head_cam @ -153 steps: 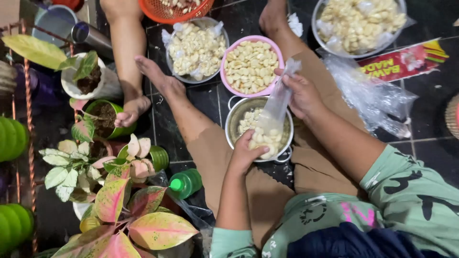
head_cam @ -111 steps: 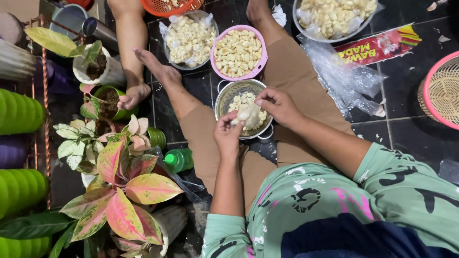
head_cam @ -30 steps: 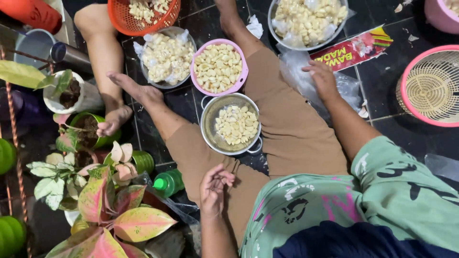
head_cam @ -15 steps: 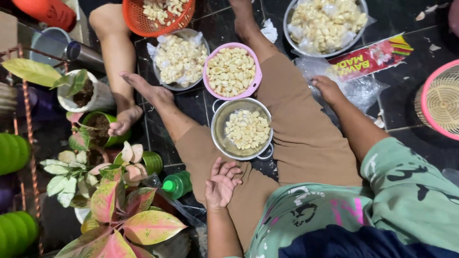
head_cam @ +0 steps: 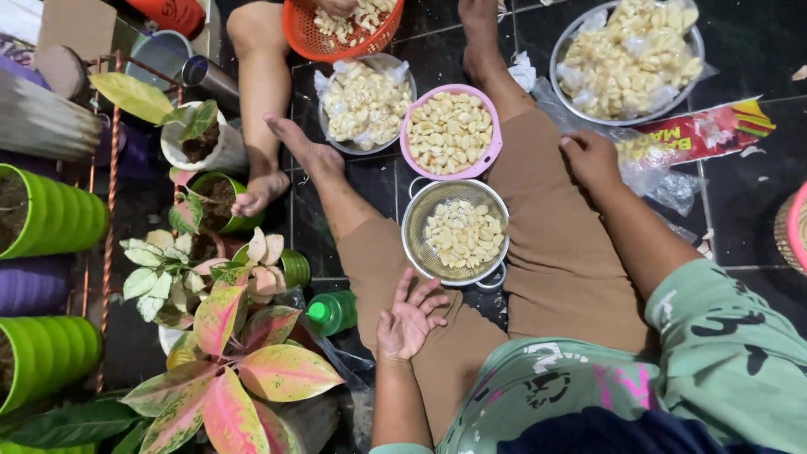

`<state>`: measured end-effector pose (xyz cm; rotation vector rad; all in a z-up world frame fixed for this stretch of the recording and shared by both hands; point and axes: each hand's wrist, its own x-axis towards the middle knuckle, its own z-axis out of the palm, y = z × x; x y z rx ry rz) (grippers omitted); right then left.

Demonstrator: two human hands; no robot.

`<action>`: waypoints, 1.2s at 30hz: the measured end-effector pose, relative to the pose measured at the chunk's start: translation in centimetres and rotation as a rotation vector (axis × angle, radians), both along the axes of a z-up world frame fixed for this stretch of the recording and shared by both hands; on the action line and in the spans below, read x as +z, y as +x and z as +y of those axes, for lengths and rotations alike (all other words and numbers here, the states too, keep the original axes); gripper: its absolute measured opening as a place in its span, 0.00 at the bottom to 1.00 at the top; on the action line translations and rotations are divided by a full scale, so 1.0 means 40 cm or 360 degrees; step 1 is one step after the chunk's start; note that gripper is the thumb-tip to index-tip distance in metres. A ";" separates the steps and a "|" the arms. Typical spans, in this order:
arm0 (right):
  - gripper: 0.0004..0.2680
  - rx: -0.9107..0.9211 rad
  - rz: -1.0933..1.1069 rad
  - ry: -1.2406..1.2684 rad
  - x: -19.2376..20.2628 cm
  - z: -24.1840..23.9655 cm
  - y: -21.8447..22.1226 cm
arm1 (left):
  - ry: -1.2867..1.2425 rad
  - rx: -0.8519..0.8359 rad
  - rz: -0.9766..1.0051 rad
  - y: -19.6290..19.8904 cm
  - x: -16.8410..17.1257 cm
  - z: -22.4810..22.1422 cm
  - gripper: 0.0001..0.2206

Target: Manually packaging peeled garlic cloves into small plastic bags while sitting on the floor.

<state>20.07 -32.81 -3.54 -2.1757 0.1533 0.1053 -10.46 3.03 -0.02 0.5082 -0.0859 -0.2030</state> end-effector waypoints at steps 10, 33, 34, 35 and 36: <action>0.11 0.0035 0.0246 0.1327 0.086 0.241 -0.134 | -0.0014 -0.0032 -0.0032 0.010 0.006 -0.010 0.44; 0.14 0.1097 0.0352 -0.0806 0.170 0.350 -0.163 | -0.0160 -0.0185 -0.0003 -0.033 0.016 0.040 0.44; 0.14 0.1101 0.0353 -0.0803 0.158 0.348 -0.160 | -0.0158 -0.0182 0.0000 -0.031 0.005 0.040 0.44; 0.14 0.1050 0.0304 -0.0705 0.146 0.345 -0.158 | -0.0134 -0.0198 -0.0072 -0.030 -0.006 0.040 0.44; 0.13 0.0998 0.0251 -0.0612 0.136 0.340 -0.153 | -0.0113 -0.0215 -0.0150 -0.024 -0.018 0.038 0.44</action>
